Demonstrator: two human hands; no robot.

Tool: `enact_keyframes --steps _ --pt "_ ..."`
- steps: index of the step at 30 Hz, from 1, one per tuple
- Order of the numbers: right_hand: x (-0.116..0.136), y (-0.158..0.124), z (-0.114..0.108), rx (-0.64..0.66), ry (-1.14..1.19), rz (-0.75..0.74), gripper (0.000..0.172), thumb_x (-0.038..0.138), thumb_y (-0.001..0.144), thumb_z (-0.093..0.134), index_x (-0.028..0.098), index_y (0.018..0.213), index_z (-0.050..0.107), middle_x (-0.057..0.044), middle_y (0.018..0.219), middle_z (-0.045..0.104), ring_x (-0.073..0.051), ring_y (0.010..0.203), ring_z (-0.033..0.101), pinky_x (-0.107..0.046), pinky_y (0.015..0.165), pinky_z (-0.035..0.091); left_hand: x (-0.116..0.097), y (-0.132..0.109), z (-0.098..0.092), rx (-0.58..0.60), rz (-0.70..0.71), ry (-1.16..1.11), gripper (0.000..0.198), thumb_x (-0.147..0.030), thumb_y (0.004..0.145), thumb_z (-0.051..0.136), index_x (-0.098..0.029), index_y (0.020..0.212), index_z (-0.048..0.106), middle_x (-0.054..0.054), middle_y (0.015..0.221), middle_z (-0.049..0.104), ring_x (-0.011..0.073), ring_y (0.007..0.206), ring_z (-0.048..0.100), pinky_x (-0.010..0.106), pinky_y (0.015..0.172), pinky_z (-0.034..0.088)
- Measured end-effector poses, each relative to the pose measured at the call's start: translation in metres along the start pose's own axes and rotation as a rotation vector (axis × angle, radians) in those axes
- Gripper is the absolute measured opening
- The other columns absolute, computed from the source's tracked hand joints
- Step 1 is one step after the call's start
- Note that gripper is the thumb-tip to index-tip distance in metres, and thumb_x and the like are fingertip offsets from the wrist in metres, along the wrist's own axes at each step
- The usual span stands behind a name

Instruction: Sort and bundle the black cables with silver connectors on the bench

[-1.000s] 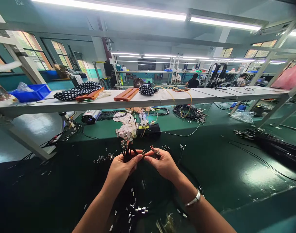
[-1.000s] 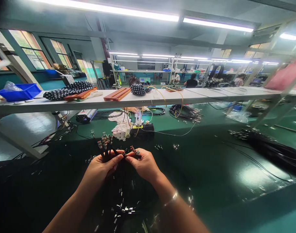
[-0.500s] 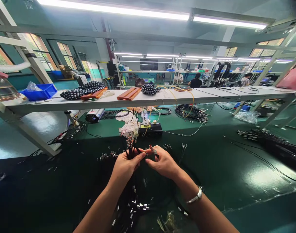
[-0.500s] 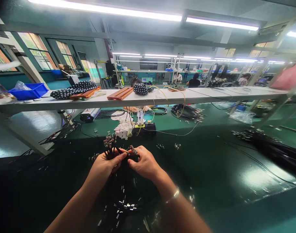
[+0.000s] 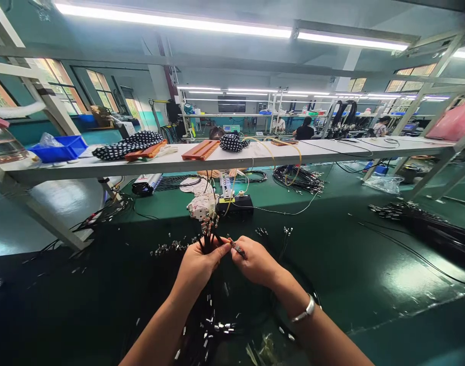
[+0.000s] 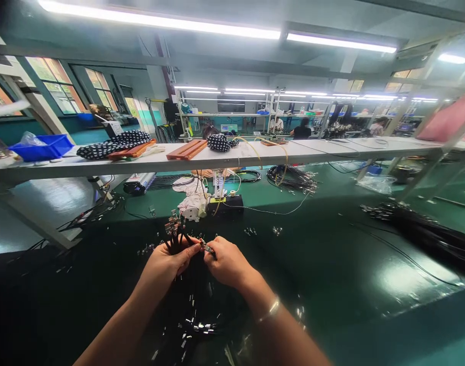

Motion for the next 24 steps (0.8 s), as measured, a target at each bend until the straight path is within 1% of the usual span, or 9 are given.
enact_keyframes --steps 3,5,8,9,11,12,14,19,24 --pt "0.002 -0.001 -0.002 0.028 -0.098 -0.025 0.020 0.022 0.091 0.041 0.016 0.076 0.053 -0.002 0.073 0.051 -0.013 0.066 0.045 -0.026 0.060 0.034 0.001 0.000 -0.002 0.006 -0.009 -0.010 0.036 -0.041 0.053 0.077 -0.014 0.076 0.068 -0.007 0.043 0.038 0.0032 0.039 0.026 0.018 0.038 0.016" --pt "0.005 -0.001 -0.015 -0.011 -0.153 -0.061 0.022 0.026 0.093 0.040 0.017 0.081 0.056 -0.004 0.079 0.056 -0.017 0.076 0.047 -0.030 0.069 0.036 0.003 0.000 -0.003 0.005 -0.034 -0.028 0.038 -0.039 0.052 0.077 -0.014 0.078 0.068 -0.005 0.047 0.045 0.0037 0.041 0.032 0.017 0.039 0.019" --pt "0.005 -0.001 -0.041 -0.134 0.003 -0.088 0.027 0.034 0.094 0.037 0.019 0.087 0.058 -0.006 0.090 0.058 -0.021 0.095 0.046 -0.037 0.084 0.035 0.008 0.002 -0.004 0.001 -0.075 -0.058 0.041 -0.036 0.050 0.079 -0.016 0.083 0.067 -0.002 0.059 0.057 0.0048 0.045 0.042 0.017 0.041 0.026" --pt "0.000 0.001 -0.046 -0.153 0.145 -0.055 0.031 0.038 0.094 0.035 0.018 0.089 0.058 -0.006 0.087 0.058 -0.020 0.090 0.049 -0.036 0.082 0.037 0.009 0.003 -0.004 -0.004 -0.076 -0.076 0.040 -0.035 0.049 0.080 -0.017 0.082 0.066 -0.002 0.060 0.057 0.0048 0.045 0.043 0.016 0.041 0.028" --pt "-0.011 0.004 -0.045 -0.148 0.452 0.048 0.037 0.045 0.093 0.032 0.017 0.092 0.057 -0.003 0.073 0.053 -0.014 0.066 0.050 -0.029 0.064 0.042 0.010 0.005 -0.003 -0.013 -0.060 -0.107 0.037 -0.033 0.048 0.081 -0.017 0.076 0.063 -0.004 0.058 0.056 0.0040 0.042 0.042 0.016 0.040 0.028" --pt "-0.014 0.005 -0.041 -0.139 0.567 0.095 0.040 0.048 0.092 0.033 0.016 0.093 0.057 -0.001 0.066 0.049 -0.011 0.054 0.045 -0.025 0.053 0.039 0.011 0.006 -0.001 -0.006 -0.050 -0.113 0.036 -0.032 0.047 0.081 -0.016 0.073 0.061 -0.004 0.056 0.055 0.0034 0.039 0.040 0.016 0.038 0.027" --pt "-0.013 0.009 -0.034 -0.129 0.686 0.138 0.043 0.053 0.087 0.042 0.015 0.092 0.060 0.002 0.058 0.041 -0.008 0.044 0.033 -0.021 0.042 0.029 0.011 0.008 0.005 0.029 -0.046 -0.094 0.037 -0.032 0.048 0.081 -0.015 0.071 0.059 -0.004 0.053 0.054 0.0020 0.035 0.034 0.016 0.035 0.021" --pt "-0.013 0.011 -0.029 -0.159 0.880 0.254 0.045 0.053 0.070 0.065 0.011 0.086 0.064 0.005 0.049 0.035 -0.005 0.041 0.026 -0.019 0.037 0.017 0.017 0.009 0.008 0.025 -0.126 -0.033 0.043 -0.035 0.044 0.081 -0.012 0.074 0.062 -0.003 0.048 0.053 0.0010 0.033 0.029 0.016 0.034 0.017" --pt "-0.023 0.007 -0.030 -0.205 1.025 0.314 0.045 0.049 0.068 0.070 0.010 0.090 0.064 0.007 0.045 0.033 -0.004 0.038 0.024 -0.019 0.035 0.015 0.024 0.010 0.012 0.033 -0.158 0.023 0.044 -0.037 0.044 0.081 -0.012 0.076 0.064 0.000 0.053 0.059 0.0019 0.034 0.031 0.016 0.035 0.018"
Point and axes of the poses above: each hand's wrist, its own y-axis towards the middle knuckle, its own z-axis out of the palm, x = y × z, the point moved 10 cm from there along y, towards the middle knuckle
